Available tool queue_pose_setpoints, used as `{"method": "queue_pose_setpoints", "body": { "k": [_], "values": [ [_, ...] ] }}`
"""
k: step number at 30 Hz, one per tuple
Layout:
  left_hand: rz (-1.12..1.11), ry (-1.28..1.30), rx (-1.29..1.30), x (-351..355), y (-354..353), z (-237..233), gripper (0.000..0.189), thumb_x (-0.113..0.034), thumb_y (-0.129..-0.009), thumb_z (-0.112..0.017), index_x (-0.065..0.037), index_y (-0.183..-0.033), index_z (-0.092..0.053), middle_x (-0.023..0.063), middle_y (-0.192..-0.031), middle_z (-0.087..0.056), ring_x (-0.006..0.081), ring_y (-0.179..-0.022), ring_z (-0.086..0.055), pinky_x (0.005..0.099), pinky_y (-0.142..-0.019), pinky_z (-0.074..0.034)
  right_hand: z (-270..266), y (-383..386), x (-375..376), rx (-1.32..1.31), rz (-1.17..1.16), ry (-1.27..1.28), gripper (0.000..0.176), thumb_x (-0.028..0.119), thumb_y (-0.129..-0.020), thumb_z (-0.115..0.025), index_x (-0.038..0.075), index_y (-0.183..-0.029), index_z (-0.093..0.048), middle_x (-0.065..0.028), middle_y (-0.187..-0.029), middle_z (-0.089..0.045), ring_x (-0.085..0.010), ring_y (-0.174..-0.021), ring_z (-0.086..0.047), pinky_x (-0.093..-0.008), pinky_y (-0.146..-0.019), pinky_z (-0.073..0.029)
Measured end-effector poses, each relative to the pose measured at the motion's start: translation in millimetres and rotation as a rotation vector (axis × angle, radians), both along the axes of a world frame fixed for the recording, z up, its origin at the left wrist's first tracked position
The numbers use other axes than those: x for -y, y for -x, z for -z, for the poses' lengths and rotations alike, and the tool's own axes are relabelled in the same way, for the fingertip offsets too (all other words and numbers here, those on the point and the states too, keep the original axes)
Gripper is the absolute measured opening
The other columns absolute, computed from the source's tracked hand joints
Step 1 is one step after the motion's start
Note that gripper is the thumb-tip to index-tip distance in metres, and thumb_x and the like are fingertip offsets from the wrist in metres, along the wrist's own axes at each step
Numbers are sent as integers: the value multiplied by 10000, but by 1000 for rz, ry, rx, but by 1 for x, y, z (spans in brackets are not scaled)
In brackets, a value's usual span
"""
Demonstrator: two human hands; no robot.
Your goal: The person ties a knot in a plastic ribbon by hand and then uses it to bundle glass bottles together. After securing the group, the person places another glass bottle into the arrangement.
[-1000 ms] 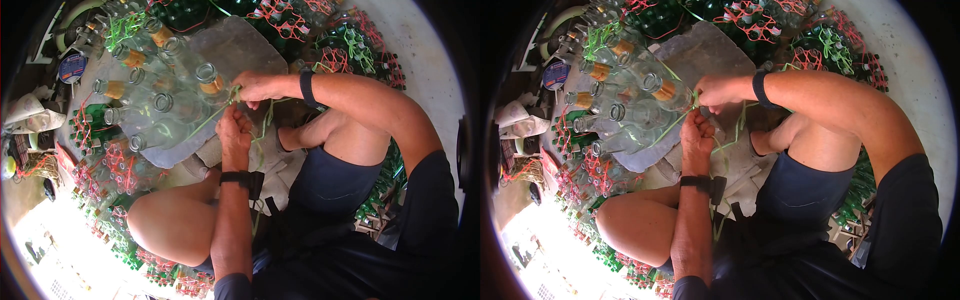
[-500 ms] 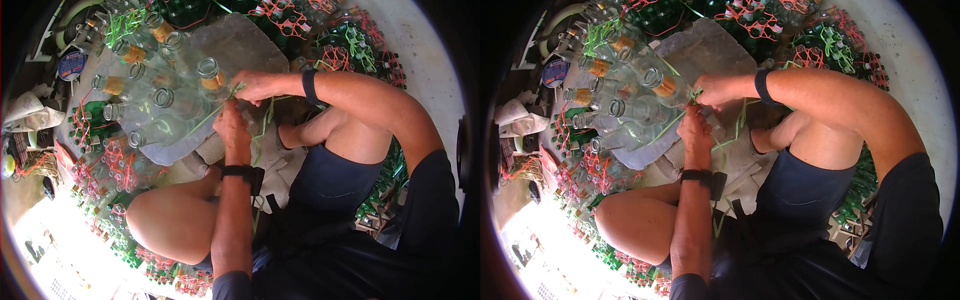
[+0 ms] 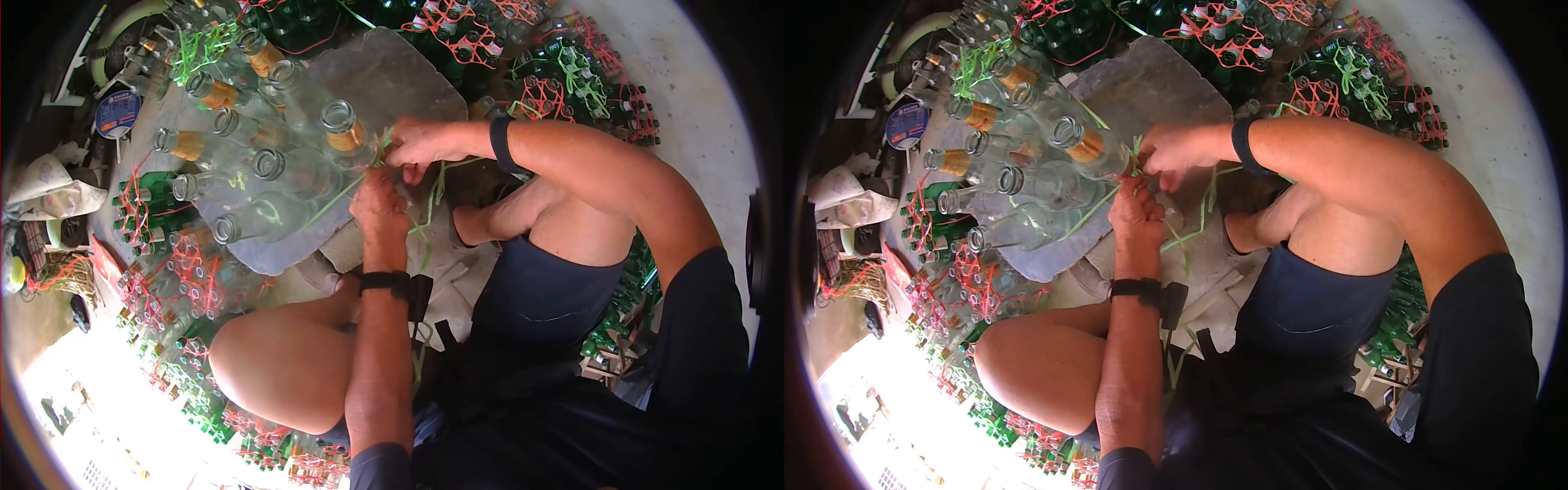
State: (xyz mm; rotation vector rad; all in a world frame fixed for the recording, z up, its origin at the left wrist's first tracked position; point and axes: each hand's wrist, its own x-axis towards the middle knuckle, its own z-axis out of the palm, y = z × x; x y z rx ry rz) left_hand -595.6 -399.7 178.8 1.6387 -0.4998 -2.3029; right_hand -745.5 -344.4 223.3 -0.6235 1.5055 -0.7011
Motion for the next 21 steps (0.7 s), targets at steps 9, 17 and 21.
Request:
{"method": "queue_pose_setpoints", "body": {
  "k": [9, 17, 21],
  "values": [
    [121, -196, -102, 14, -8, 11, 167, -179, -903, -690, -106, -860, -547, -79, -558, -274, 80, -432, -189, 265, -408, -152, 5, 6, 0, 94, -7, -9, 303, 209, -993, -623, -82, -1068, -655, -109, -945, -653, -196, -800, -677, -347, -704, -620],
    [168, -250, -169, 18, -13, 16, 181, -208, -919, -700, -113, -844, -566, -94, -526, -274, 75, -413, -167, 255, -396, -140, 7, 1, 3, 37, -25, -41, 295, 207, -959, -618, -76, -1032, -664, -106, -878, -660, -181, -751, -669, -324, -662, -597],
    [155, -250, -204, 17, -17, 20, 161, -182, -892, -719, -93, -846, -594, -86, -553, -318, 65, -429, -218, 257, -405, -163, 3, -3, 6, -11, -45, -60, 312, 229, -931, -610, -74, -983, -668, -96, -821, -650, -167, -705, -656, -303, -635, -573]
  ]
}}
